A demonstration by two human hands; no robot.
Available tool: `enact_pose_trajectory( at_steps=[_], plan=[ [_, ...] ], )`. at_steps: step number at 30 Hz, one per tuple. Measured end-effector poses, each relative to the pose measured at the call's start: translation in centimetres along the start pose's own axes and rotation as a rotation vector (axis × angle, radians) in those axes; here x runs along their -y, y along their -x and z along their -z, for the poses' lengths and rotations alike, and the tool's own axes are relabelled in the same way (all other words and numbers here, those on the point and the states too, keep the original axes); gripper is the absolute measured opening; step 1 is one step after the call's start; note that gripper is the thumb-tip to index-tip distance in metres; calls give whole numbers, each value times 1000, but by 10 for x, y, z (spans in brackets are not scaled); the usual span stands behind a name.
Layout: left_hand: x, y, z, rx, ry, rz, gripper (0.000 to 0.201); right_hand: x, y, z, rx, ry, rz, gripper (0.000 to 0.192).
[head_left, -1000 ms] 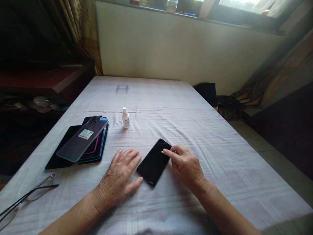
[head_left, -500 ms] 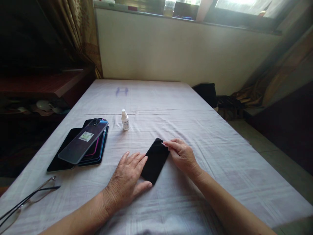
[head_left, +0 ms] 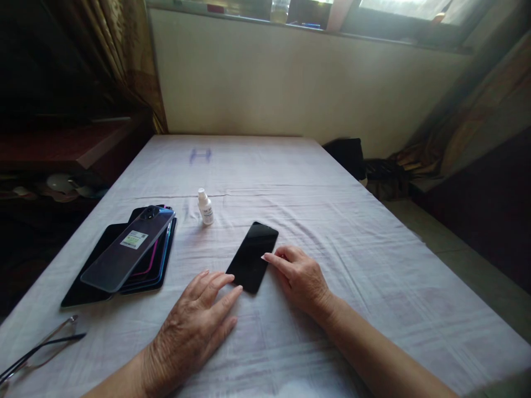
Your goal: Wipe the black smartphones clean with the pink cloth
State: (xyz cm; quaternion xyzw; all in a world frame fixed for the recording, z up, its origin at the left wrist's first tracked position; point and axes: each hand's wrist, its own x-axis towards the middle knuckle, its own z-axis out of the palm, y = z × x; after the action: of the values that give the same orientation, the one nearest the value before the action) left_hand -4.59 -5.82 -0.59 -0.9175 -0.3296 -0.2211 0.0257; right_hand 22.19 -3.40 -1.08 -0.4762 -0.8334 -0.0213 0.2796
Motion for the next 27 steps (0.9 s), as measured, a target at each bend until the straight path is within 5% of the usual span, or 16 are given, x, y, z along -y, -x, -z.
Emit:
enact_pose_trajectory(
  at_steps=[9,27],
  plan=[
    [-6,2,-5,32,2,64,39,19,8,5,43,52,116,25],
    [-7,3,-6,25,64,86,39,17,-1,4,59,117,84,26]
  ],
)
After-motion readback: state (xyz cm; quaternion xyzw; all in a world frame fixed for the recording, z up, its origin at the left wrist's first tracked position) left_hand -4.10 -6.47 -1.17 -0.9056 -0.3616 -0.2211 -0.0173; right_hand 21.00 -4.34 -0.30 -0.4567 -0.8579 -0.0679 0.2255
